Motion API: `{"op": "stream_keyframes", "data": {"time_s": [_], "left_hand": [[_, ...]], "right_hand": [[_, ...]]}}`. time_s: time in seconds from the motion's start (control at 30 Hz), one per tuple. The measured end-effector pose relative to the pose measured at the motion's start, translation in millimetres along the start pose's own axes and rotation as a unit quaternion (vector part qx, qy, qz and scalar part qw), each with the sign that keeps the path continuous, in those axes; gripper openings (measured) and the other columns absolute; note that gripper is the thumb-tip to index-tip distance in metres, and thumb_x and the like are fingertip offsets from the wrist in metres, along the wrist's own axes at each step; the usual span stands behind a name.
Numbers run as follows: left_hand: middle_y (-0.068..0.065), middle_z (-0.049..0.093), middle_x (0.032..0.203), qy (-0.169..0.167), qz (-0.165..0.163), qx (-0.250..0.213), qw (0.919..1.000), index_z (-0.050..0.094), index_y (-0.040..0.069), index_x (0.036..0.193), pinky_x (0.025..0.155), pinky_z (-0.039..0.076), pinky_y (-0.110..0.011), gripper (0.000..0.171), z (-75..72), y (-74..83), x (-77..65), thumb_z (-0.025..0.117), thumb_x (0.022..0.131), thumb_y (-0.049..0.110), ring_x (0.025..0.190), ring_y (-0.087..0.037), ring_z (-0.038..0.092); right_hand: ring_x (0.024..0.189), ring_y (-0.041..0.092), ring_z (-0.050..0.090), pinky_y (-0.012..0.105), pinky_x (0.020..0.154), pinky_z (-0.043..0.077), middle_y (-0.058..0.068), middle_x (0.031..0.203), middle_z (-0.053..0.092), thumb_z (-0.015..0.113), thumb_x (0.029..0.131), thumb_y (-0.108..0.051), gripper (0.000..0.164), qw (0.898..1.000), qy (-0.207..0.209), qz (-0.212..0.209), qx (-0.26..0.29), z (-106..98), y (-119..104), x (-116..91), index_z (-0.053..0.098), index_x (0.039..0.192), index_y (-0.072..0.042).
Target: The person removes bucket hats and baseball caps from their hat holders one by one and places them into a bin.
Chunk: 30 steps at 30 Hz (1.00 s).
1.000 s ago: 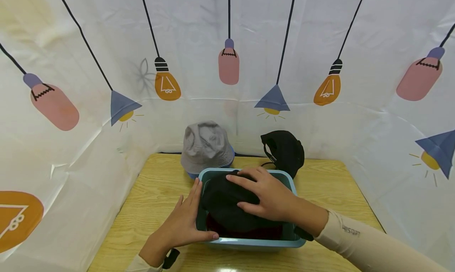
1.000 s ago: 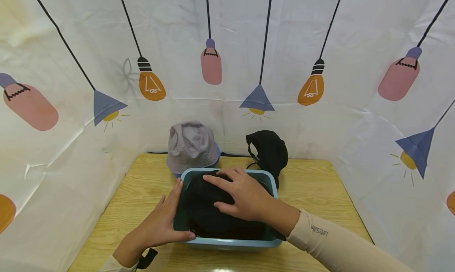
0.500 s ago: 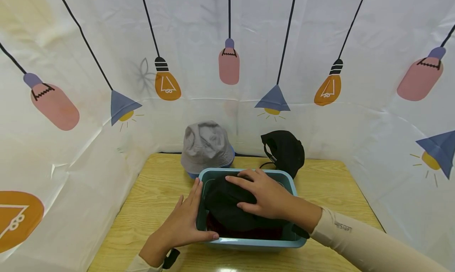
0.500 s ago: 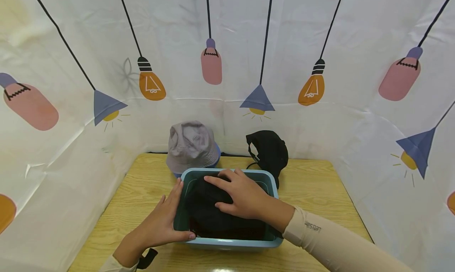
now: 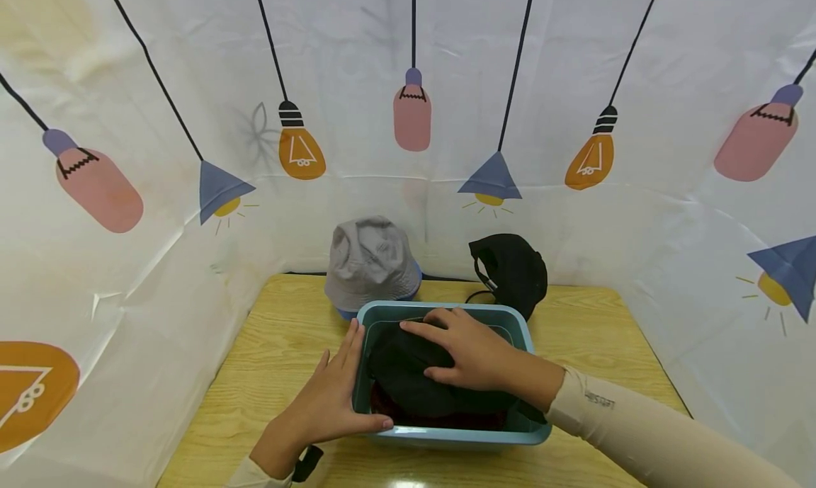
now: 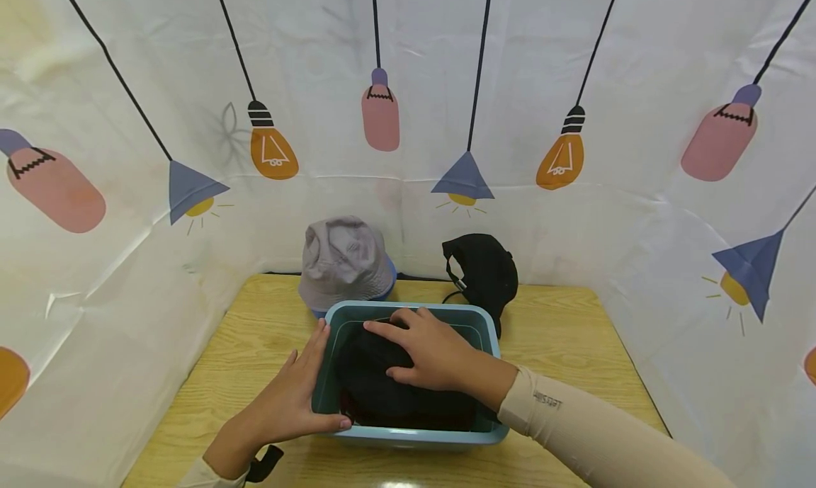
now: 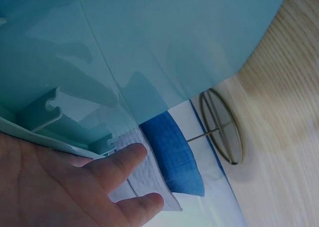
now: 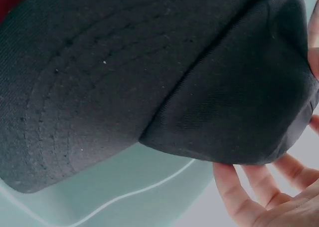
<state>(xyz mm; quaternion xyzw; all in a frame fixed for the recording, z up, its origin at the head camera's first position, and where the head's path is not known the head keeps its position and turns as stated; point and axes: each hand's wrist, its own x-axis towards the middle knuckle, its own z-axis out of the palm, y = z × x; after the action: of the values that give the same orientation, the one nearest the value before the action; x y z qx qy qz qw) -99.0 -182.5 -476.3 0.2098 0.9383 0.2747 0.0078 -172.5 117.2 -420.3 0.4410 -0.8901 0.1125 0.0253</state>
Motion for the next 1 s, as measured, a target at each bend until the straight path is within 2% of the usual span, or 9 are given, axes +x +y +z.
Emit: {"op": "stream_keyframes", "data": {"time_s": [0.17,0.43,0.53,0.73,1.0], "left_hand": [[-0.005,-0.008,0.176,-0.001,-0.002,0.000,1.0000,-0.008,0.020,0.167,0.114,0.022,-0.079,0.141,-0.2,0.3,0.5,0.072,0.071,0.085,0.157,-0.037,0.024],[-0.004,-0.008,0.176,-0.002,-0.004,0.002,1.0000,-0.010,0.023,0.167,0.114,0.024,-0.079,0.140,0.9,-0.7,1.2,0.066,0.070,0.090,0.156,-0.037,0.025],[-0.004,-0.008,0.176,-0.003,-0.006,-0.001,1.0000,-0.007,0.019,0.168,0.114,0.023,-0.078,0.141,0.0,0.0,1.1,0.069,0.070,0.088,0.156,-0.037,0.025],[-0.003,-0.007,0.176,-0.003,-0.009,-0.006,0.9999,-0.004,0.017,0.168,0.115,0.022,-0.078,0.141,-1.1,0.9,0.8,0.077,0.071,0.078,0.156,-0.036,0.025],[-0.005,-0.007,0.176,0.000,-0.005,0.001,1.0000,-0.003,0.015,0.168,0.113,0.024,-0.079,0.142,-0.7,0.2,1.1,0.072,0.069,0.085,0.156,-0.037,0.025]], "right_hand": [[0.119,0.020,0.055,0.044,0.095,0.055,-0.001,0.144,0.054,0.070,0.094,-0.056,0.081,1.000,-0.027,0.008,-0.003,5,1,1,0.028,0.162,-0.045],[0.114,0.019,0.055,0.043,0.095,0.055,0.000,0.143,0.055,0.071,0.094,-0.055,0.082,0.998,-0.055,0.011,0.002,12,2,5,0.025,0.162,-0.048],[0.116,0.019,0.055,0.044,0.096,0.055,0.000,0.143,0.055,0.072,0.094,-0.055,0.083,0.997,-0.070,0.018,0.007,15,2,7,0.024,0.162,-0.050],[0.121,0.022,0.056,0.047,0.099,0.055,0.002,0.145,0.054,0.075,0.092,-0.054,0.083,0.996,-0.087,0.030,0.016,19,3,10,0.030,0.161,-0.044],[0.120,0.022,0.058,0.046,0.097,0.056,0.002,0.144,0.055,0.077,0.089,-0.055,0.085,0.994,-0.104,0.039,0.017,25,4,12,0.033,0.160,-0.041]]}}
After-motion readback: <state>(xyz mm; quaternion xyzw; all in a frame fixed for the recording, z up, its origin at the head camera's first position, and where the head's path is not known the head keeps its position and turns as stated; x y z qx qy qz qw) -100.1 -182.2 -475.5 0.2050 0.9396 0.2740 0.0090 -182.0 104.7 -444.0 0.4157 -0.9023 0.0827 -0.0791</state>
